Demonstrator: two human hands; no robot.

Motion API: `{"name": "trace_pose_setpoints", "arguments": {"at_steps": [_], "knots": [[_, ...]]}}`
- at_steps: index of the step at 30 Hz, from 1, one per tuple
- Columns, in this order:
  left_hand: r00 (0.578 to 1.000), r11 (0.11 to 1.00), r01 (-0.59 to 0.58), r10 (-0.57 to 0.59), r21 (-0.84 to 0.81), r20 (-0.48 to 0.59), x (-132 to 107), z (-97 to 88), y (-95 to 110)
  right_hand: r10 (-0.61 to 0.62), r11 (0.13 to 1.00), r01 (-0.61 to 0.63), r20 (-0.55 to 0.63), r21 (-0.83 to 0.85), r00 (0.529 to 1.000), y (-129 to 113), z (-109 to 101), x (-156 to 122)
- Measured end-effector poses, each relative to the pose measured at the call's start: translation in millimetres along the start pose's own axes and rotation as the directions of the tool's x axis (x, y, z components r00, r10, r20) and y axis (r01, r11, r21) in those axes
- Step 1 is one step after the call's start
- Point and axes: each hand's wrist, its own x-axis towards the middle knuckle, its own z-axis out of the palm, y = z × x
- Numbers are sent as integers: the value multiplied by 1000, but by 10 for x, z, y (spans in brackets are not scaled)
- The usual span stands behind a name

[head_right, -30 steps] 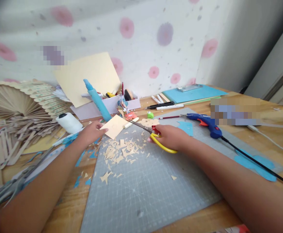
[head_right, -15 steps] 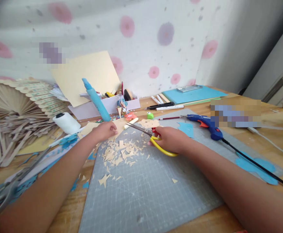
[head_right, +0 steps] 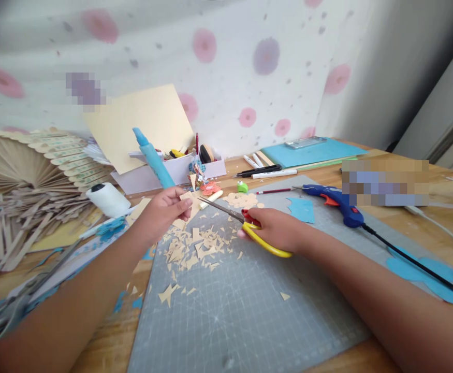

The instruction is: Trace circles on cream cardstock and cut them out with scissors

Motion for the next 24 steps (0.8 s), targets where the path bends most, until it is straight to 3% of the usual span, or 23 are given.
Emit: {"name": "trace_pose_setpoints", "arguments": {"at_steps": [2,5,18,24], "knots": [[1000,979,15,-12,-203,18,-26,73,2,-6,999,5,29,49,1000,-43,-16,-19],[998,950,48,-32,-310,58,-59,145,-11,-20,995,15,52,101,998,-79,-20,-32],[999,945,21,-5,-326,51,-133,290,103,-117,955,97,54,281,992,-110,-5,-59],[1000,939,-11,14,-344,7,-141,299,98,-60,973,47,49,228,997,-130,-15,-44]]}}
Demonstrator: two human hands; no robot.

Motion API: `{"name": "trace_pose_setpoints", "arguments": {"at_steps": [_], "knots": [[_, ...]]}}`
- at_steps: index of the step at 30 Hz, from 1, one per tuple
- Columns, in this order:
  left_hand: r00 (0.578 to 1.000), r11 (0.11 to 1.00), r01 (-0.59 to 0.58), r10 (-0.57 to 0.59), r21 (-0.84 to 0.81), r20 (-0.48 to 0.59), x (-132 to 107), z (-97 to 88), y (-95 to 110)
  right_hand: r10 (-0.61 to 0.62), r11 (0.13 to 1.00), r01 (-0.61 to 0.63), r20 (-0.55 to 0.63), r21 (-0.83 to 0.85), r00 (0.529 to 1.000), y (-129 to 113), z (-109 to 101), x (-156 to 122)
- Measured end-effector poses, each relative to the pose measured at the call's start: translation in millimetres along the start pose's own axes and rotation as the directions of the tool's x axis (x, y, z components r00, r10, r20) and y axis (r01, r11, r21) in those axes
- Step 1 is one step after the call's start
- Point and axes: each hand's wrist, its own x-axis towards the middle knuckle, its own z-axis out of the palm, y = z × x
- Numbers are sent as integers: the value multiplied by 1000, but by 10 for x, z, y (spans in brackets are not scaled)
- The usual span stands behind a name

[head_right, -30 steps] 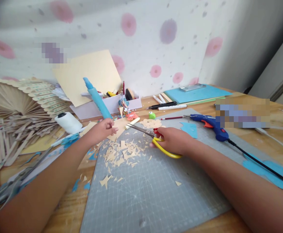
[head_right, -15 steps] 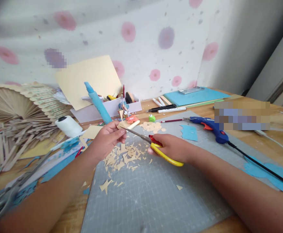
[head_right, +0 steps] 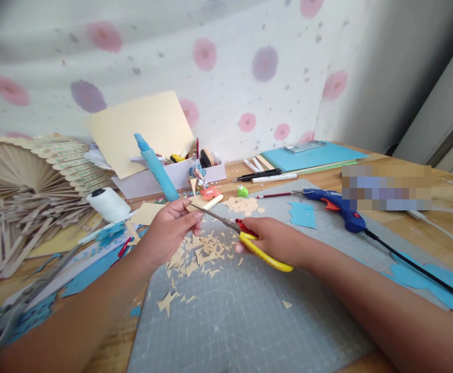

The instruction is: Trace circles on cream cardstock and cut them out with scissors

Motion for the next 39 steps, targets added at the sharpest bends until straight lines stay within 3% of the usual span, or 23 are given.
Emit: {"name": "trace_pose_setpoints", "arguments": {"at_steps": [10,15,21,30,39], "knots": [[999,999,-34,34,-28,2,-29,-6,67,47,999,-47,-52,18,998,-61,24,15],[999,999,-33,33,-26,-8,-17,-27,31,-17,1000,17,-16,9,1000,-3,61,2],[1000,996,1,-3,89,17,-13,-53,30,-137,989,136,-9,-65,991,39,77,-42],[991,966,66,-92,249,96,-2,-140,71,-81,996,80,18,35,997,11,56,8],[986,964,95,-125,249,108,7,-179,70,-92,993,91,9,80,996,52,80,27]]}}
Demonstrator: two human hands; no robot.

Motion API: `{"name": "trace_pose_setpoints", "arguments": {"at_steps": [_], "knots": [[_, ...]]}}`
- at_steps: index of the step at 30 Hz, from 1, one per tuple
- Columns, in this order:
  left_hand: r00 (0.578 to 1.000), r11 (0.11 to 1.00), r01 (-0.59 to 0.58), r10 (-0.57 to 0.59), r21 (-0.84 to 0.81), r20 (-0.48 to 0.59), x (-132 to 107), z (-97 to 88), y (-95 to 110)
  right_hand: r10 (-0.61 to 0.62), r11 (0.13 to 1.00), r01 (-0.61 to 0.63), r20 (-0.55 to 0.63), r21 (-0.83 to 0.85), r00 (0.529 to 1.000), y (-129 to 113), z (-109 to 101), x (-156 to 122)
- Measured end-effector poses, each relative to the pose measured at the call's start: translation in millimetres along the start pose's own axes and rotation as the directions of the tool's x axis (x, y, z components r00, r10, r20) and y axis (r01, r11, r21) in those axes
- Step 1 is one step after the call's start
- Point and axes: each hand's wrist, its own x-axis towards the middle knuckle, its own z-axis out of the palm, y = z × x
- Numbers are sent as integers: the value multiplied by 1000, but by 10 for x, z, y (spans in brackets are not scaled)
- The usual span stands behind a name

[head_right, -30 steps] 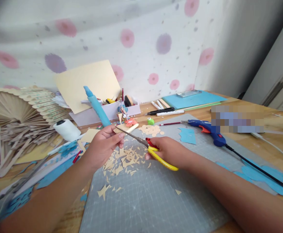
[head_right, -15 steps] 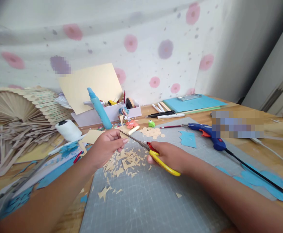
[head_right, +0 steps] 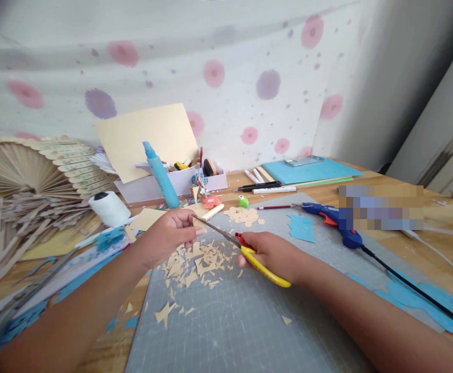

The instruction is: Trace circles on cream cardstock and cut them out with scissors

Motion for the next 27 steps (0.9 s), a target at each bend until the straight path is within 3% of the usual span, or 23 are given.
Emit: {"name": "trace_pose_setpoints", "arguments": {"at_steps": [6,12,18,27], "knots": [[1000,999,7,-7,-39,17,-14,10,25,83,997,-83,-12,-7,997,-21,-3,-1],[997,995,1,-10,-103,-82,-18,7,72,142,988,-147,-99,-48,985,27,-60,4],[989,975,49,-78,-215,-129,-19,11,86,5,994,-10,-43,-109,999,61,-86,-48],[985,971,-64,24,-229,-172,-21,75,53,-86,987,88,17,-132,996,-12,-54,-96]]}}
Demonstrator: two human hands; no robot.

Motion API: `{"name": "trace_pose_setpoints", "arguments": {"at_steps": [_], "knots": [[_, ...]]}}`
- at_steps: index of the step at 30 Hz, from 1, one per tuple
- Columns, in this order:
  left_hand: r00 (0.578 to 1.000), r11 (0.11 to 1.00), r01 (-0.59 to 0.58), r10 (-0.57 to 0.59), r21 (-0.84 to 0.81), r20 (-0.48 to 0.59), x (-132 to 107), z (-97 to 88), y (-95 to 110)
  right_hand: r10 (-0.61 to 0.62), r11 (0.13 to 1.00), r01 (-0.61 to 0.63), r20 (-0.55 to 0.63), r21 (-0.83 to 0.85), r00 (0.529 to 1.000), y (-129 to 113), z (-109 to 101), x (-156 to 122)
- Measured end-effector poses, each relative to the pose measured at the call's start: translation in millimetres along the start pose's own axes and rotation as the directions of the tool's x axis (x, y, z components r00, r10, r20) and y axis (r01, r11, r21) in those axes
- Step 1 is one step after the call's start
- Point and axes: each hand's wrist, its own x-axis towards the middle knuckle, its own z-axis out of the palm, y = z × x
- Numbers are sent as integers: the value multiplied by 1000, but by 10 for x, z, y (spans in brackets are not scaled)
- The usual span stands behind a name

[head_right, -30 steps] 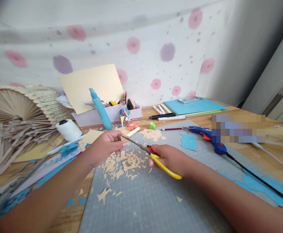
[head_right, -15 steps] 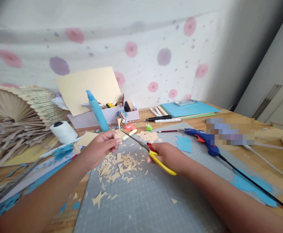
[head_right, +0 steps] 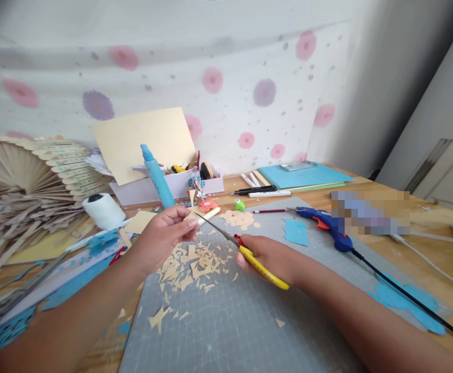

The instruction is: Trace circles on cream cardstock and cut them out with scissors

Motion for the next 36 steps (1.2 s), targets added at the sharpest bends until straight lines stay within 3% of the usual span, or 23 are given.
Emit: {"name": "trace_pose_setpoints", "arguments": {"at_steps": [5,14,24,31,36], "knots": [[1000,1000,19,-19,6,21,-30,73,15,17,999,-19,42,41,999,-68,-30,-14],[999,999,28,-30,44,40,-46,96,-3,-16,992,15,1,123,1000,-57,-11,-7],[999,999,-2,1,35,43,-44,80,-6,159,987,-161,-83,-27,984,-30,-53,32],[1000,999,-21,20,37,10,-37,80,26,28,997,-29,-18,-76,999,-9,-4,-31],[1000,1000,-26,25,-15,-8,-37,84,21,4,997,-4,8,-81,1000,-27,15,-46]]}}
